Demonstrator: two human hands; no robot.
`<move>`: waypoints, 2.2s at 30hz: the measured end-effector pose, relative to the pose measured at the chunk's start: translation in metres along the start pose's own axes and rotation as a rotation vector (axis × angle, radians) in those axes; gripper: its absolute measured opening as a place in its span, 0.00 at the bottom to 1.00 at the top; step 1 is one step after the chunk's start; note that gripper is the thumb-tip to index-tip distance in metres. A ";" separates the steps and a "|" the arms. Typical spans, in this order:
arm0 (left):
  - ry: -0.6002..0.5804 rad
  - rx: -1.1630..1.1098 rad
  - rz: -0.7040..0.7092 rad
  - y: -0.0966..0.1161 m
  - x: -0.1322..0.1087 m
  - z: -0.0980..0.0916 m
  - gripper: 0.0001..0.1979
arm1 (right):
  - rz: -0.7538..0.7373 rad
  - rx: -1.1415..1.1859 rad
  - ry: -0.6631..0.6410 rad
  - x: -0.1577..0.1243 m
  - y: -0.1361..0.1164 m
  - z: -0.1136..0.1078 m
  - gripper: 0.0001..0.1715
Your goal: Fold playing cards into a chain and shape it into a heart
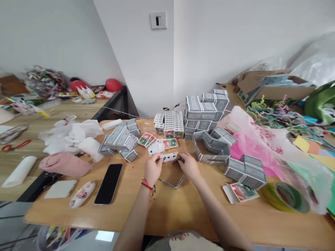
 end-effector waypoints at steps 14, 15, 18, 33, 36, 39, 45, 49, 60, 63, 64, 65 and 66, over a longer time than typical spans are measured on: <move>-0.027 -0.006 -0.060 -0.011 -0.013 -0.016 0.07 | 0.109 -0.026 0.008 -0.020 0.022 -0.010 0.12; -0.030 -0.010 -0.066 -0.012 -0.013 -0.017 0.08 | 0.111 -0.014 0.015 -0.020 0.022 -0.012 0.12; -0.023 -0.035 -0.075 -0.015 -0.013 -0.021 0.08 | 0.131 0.032 0.022 -0.022 0.023 -0.015 0.12; 0.085 -0.058 0.132 0.007 -0.011 -0.022 0.08 | 0.190 0.144 0.098 -0.029 0.031 -0.024 0.13; 0.123 -0.041 0.181 0.013 -0.009 -0.025 0.08 | 0.187 0.148 0.119 -0.029 0.032 -0.026 0.13; -0.011 0.011 0.220 0.015 -0.006 -0.014 0.09 | 0.169 0.157 0.121 -0.029 0.031 -0.025 0.12; -0.111 0.072 0.193 0.007 -0.005 -0.006 0.09 | 0.173 0.164 0.124 -0.030 0.032 -0.027 0.12; -0.093 0.042 0.149 0.002 -0.007 -0.009 0.09 | 0.172 0.162 0.133 -0.029 0.032 -0.028 0.13; -0.019 -0.055 0.109 -0.005 -0.003 -0.013 0.08 | 0.195 0.186 0.123 -0.029 0.031 -0.025 0.12; -0.058 -0.044 0.109 -0.006 -0.004 -0.007 0.08 | 0.195 0.190 0.130 -0.028 0.031 -0.025 0.13; -0.070 -0.045 0.107 -0.006 -0.004 -0.005 0.09 | 0.192 0.191 0.132 -0.028 0.031 -0.025 0.13; -0.080 -0.046 0.103 -0.006 -0.005 -0.003 0.09 | 0.187 0.192 0.131 -0.028 0.030 -0.025 0.13; -0.086 -0.049 0.101 -0.007 -0.005 -0.002 0.09 | 0.183 0.193 0.129 -0.027 0.030 -0.025 0.13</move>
Point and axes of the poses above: each hand's wrist, its own x-axis towards the middle knuckle, its own z-axis out of the palm, y = z × x, the point moved 6 cm from there along x, towards the middle knuckle, and after that the axes turned 8 degrees about y, right-handed, at the moved point
